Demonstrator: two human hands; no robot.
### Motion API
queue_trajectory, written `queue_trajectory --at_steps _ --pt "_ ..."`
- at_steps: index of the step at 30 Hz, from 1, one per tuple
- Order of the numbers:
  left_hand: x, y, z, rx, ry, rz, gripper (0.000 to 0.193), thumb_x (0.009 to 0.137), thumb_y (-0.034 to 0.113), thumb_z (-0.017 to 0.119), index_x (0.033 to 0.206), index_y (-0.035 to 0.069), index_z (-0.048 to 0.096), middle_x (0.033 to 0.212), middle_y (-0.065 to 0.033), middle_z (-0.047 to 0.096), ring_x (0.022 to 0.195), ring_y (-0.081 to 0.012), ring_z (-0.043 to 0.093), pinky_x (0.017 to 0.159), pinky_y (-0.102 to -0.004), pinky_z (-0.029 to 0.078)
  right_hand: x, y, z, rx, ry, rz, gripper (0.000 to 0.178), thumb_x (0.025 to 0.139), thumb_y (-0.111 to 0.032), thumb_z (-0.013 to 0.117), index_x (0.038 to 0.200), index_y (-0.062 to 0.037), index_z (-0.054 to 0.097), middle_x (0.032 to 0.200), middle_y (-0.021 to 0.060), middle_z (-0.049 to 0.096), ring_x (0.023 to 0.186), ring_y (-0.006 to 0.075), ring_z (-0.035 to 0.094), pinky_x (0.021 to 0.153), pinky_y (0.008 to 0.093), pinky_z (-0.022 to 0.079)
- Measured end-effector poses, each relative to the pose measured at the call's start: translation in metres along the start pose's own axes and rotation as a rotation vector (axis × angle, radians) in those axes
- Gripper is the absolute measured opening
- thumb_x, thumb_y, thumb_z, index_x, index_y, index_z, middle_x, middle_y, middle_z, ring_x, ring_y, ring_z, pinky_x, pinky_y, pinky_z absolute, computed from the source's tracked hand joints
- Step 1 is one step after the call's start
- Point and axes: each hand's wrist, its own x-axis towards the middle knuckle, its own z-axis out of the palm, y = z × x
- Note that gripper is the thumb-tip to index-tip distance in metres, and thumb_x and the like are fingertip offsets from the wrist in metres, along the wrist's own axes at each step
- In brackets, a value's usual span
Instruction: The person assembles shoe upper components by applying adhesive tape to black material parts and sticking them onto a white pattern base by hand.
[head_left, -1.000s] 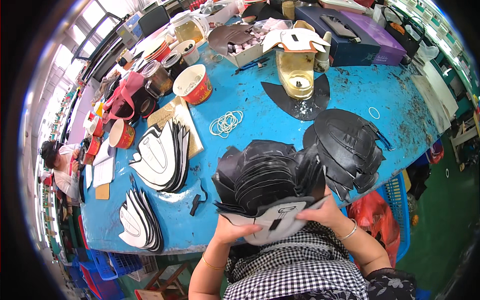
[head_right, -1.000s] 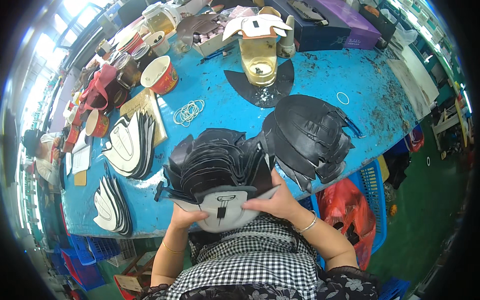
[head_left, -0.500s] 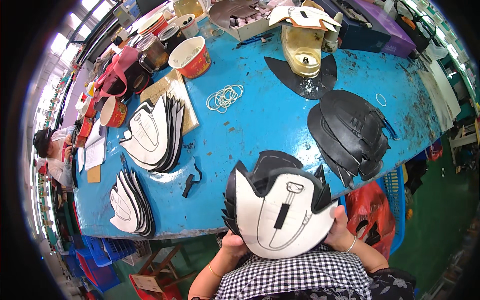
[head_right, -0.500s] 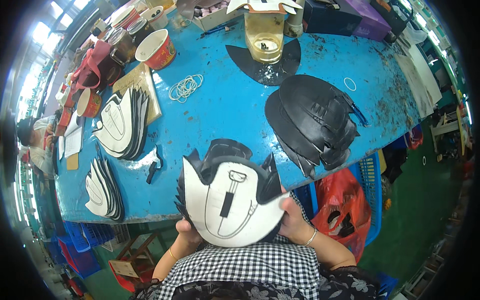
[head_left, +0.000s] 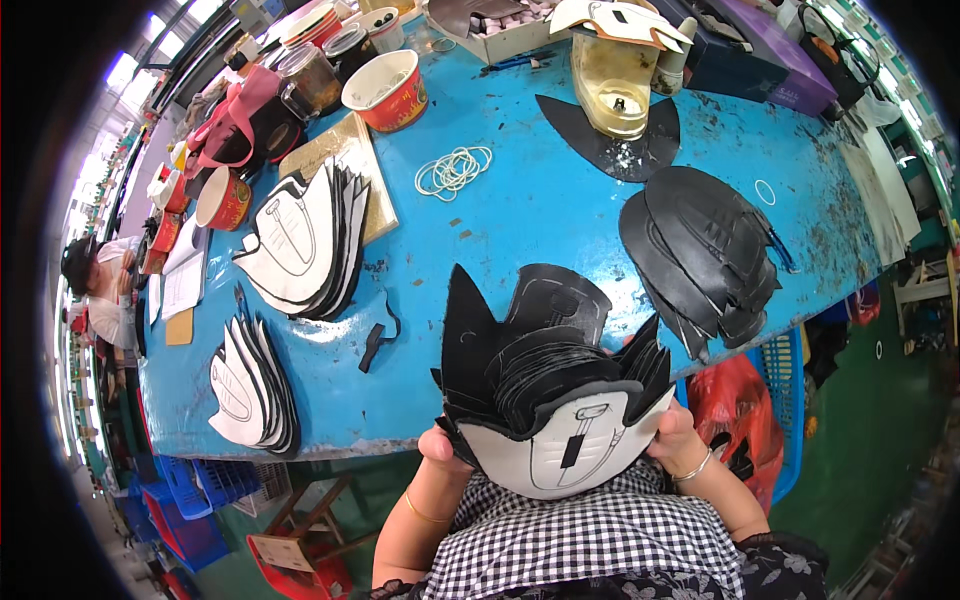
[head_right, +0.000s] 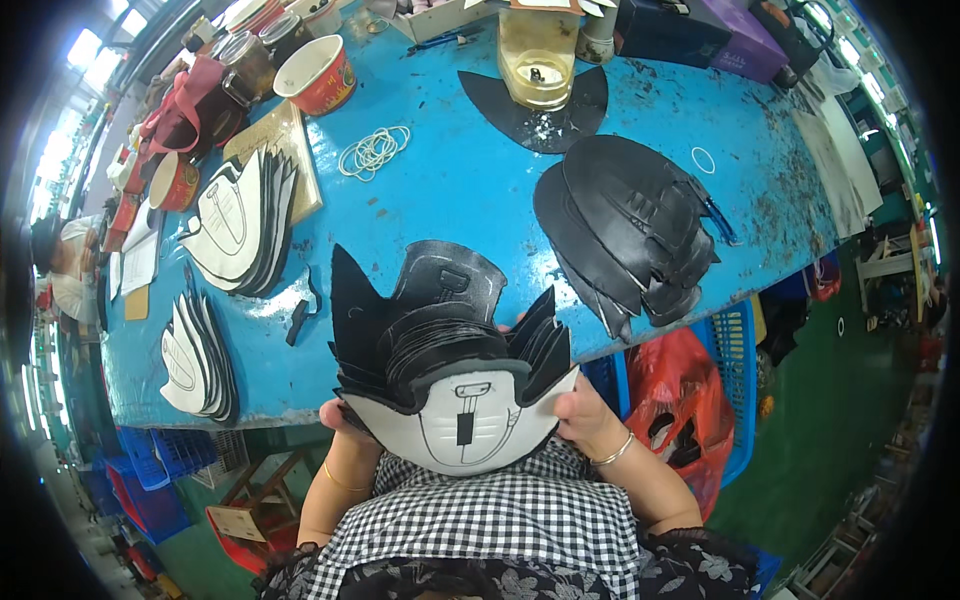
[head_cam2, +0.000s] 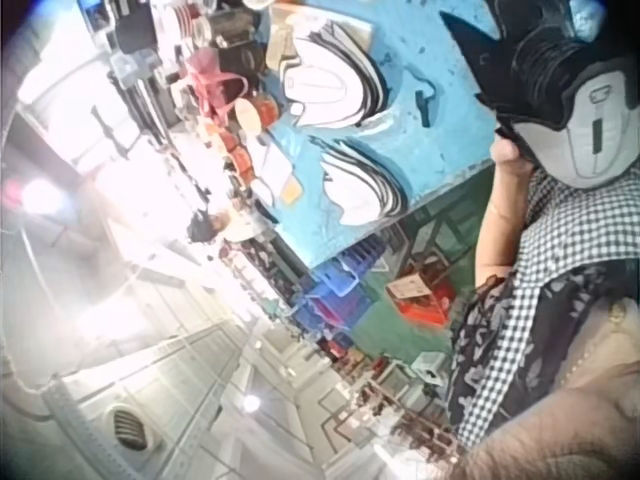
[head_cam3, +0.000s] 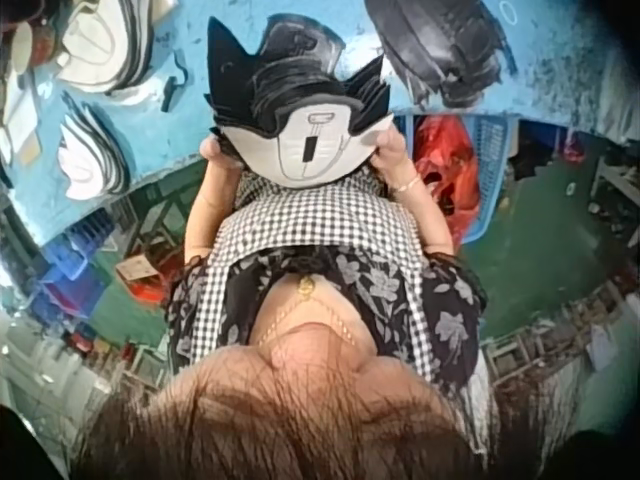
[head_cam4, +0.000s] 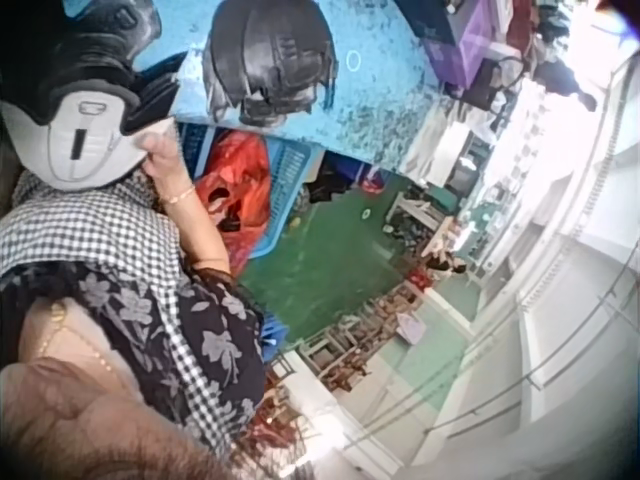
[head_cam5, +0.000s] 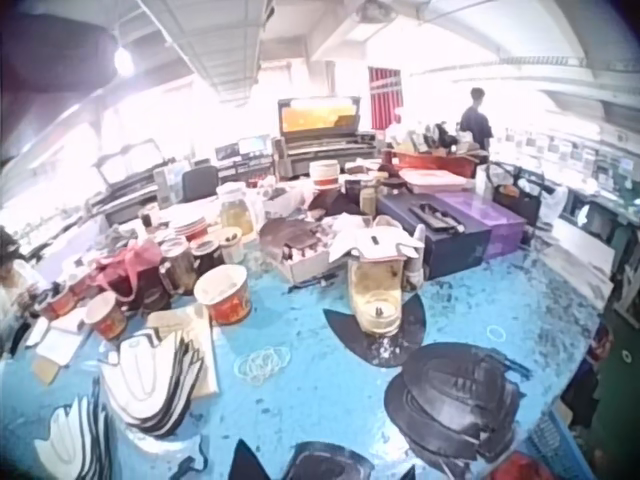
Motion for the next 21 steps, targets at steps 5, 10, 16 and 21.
queue_trajectory --at_steps 5,10,16,21 --pt "0.046 -0.003 0.048 0.420 0.098 0.082 0.121 0.068 0.078 0.066 0.153 0.004 0.021 0.149 -0.0188 0.038 0.133 -0.0306 0.044 0.109 -0.0451 0.040 0.004 -0.002 -0.014 0.014 -0.132 -0.062 0.103 0.061 -0.028 0.092 0.143 -0.0047 0.034 0.145 0.0120 0.042 0.134 0.0270 0.044 0.113 0.0430 0.033" --pt "0.065 0.003 0.049 0.359 0.041 0.016 0.113 0.070 0.071 0.071 0.150 0.003 0.027 0.143 -0.0241 0.044 0.127 -0.0341 0.050 0.102 -0.0495 0.046 0.008 0.001 -0.016 0.026 -0.218 -0.043 0.095 0.063 -0.023 0.090 0.140 -0.0026 0.038 0.139 0.0125 0.047 0.133 0.0274 0.044 0.113 0.0417 0.034" --pt "0.054 0.008 0.011 0.070 -0.166 -0.136 0.088 0.067 0.049 0.072 0.133 0.000 0.042 0.135 -0.0264 0.048 0.124 -0.0339 0.052 0.103 -0.0454 0.045 0.005 0.001 -0.007 -0.088 -0.116 -0.068 0.062 0.062 -0.027 0.085 0.109 -0.0045 0.053 0.110 0.0064 0.052 0.109 0.0207 0.050 0.101 0.0332 0.036" --pt "0.011 0.001 0.014 0.162 0.040 -0.122 0.092 0.070 0.063 0.072 0.133 0.004 0.040 0.133 -0.0230 0.050 0.124 -0.0319 0.053 0.100 -0.0435 0.047 -0.008 0.001 -0.014 -0.085 -0.140 -0.028 0.058 0.061 -0.025 0.084 0.109 -0.0054 0.056 0.112 0.0063 0.054 0.111 0.0194 0.051 0.101 0.0338 0.037"
